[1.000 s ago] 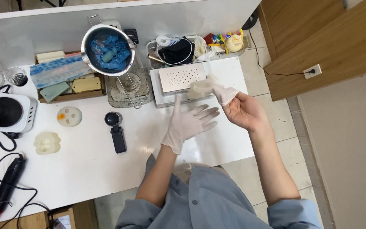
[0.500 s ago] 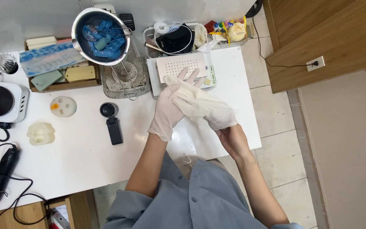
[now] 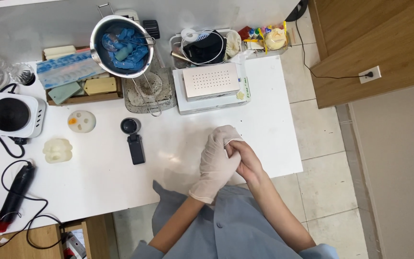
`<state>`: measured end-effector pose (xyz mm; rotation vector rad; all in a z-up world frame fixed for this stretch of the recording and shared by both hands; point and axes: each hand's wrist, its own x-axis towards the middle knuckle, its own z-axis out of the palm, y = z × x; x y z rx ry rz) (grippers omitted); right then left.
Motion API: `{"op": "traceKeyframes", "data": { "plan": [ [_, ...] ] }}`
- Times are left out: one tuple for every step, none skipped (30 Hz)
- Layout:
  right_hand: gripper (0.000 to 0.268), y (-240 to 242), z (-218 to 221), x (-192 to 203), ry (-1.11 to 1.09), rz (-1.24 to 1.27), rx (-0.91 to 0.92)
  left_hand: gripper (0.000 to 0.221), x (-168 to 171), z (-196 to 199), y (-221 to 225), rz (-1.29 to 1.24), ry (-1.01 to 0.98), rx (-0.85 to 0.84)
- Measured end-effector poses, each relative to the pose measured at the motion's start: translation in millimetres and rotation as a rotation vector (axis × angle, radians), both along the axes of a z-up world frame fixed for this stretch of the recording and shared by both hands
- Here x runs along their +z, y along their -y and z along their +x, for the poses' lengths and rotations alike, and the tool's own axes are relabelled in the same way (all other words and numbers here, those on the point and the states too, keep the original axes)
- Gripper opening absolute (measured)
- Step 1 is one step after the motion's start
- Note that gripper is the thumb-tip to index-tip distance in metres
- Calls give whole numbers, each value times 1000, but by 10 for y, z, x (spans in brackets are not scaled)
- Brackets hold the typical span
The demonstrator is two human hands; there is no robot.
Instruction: The recorder puts on latex gloves and prepares a small heating plate and work surface in a candle studio.
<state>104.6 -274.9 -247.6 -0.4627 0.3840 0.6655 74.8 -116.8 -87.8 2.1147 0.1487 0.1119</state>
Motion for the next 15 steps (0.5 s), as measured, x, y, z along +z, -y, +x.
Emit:
{"op": "traceKeyframes", "data": {
  "plan": [
    [25,-126,14,322,51,-102,33,57,-65,41,15,23,-27,91],
    [28,-246,27,646,103,-203,65,53,-128,84,33,46,-54,183],
    [28,-324,31,864,98,-207,67,53,-198,115,41,43,-59,183],
    [33,-402,35,1081,49,-239,9,46,-269,142,52,88,-113,224],
    [38,-529,66,1279,7,-263,-50,39,-351,196,15,141,-160,265],
    [38,-579,63,1272,9,-259,-50,39,-425,221,-45,144,-157,266],
    [38,-600,78,1278,-8,-325,-74,31,-490,267,-76,194,-168,249],
    [38,-620,94,1284,-25,-390,-100,25,-555,314,-107,243,-179,233],
    [38,-577,114,1098,-26,-393,-102,25,-482,327,-115,240,-180,230],
    [35,-534,133,911,69,-490,-112,27,-409,341,-126,258,-233,210],
    [33,-499,174,729,169,-585,-121,30,-330,372,-145,277,-283,191],
    [33,-504,202,812,171,-586,-123,30,-354,383,-107,276,-280,190],
    [30,-545,217,885,301,-811,-112,35,-382,374,-104,279,-325,169],
    [27,-592,231,960,433,-1036,-100,39,-408,366,-106,282,-371,149],
    [27,-570,213,934,444,-1031,-100,39,-411,401,-126,283,-363,157]
  ]
}}
